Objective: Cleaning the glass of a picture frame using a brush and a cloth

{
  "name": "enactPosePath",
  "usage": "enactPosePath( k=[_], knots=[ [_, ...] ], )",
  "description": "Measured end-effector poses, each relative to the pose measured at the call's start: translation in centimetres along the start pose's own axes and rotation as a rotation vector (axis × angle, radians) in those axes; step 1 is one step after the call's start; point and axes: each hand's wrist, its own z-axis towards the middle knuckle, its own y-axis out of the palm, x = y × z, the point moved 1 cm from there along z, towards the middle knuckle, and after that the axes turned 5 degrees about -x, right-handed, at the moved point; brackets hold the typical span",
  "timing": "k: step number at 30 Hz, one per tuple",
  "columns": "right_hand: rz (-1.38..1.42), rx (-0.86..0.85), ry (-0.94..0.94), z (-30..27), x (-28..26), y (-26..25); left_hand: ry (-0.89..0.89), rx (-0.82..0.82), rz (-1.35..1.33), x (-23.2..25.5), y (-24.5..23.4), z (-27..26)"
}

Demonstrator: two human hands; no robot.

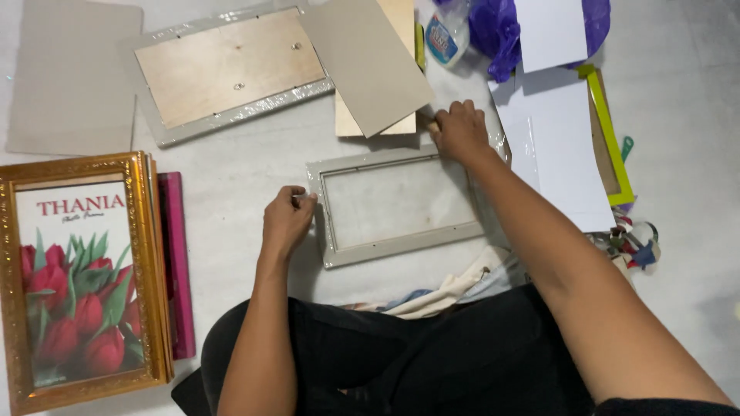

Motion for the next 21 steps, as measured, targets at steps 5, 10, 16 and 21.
enactPosePath(
  k=[5, 10, 16, 21],
  knots=[
    [0.232, -0.005, 0.120, -1.2, 1.0, -2.0, -0.016, -0.006, -0.023, 0.5, -0.3, -0.5],
    [0.606, 0.135, 0.178, -3.0, 4.1, -5.4, -0.013, 0.004, -0.027, 0.3, -0.4, -0.3],
    [0.645, 0.514, 0.051, -9.2, 7.0, -9.9, 0.006, 0.011, -0.017, 0.1, -0.3, -0.4],
    [0.943, 0.675, 0.049, -16.4, 3.2, -15.4, 0.048, 0.026, 0.016, 0.1, -0.3, -1.1]
  ],
)
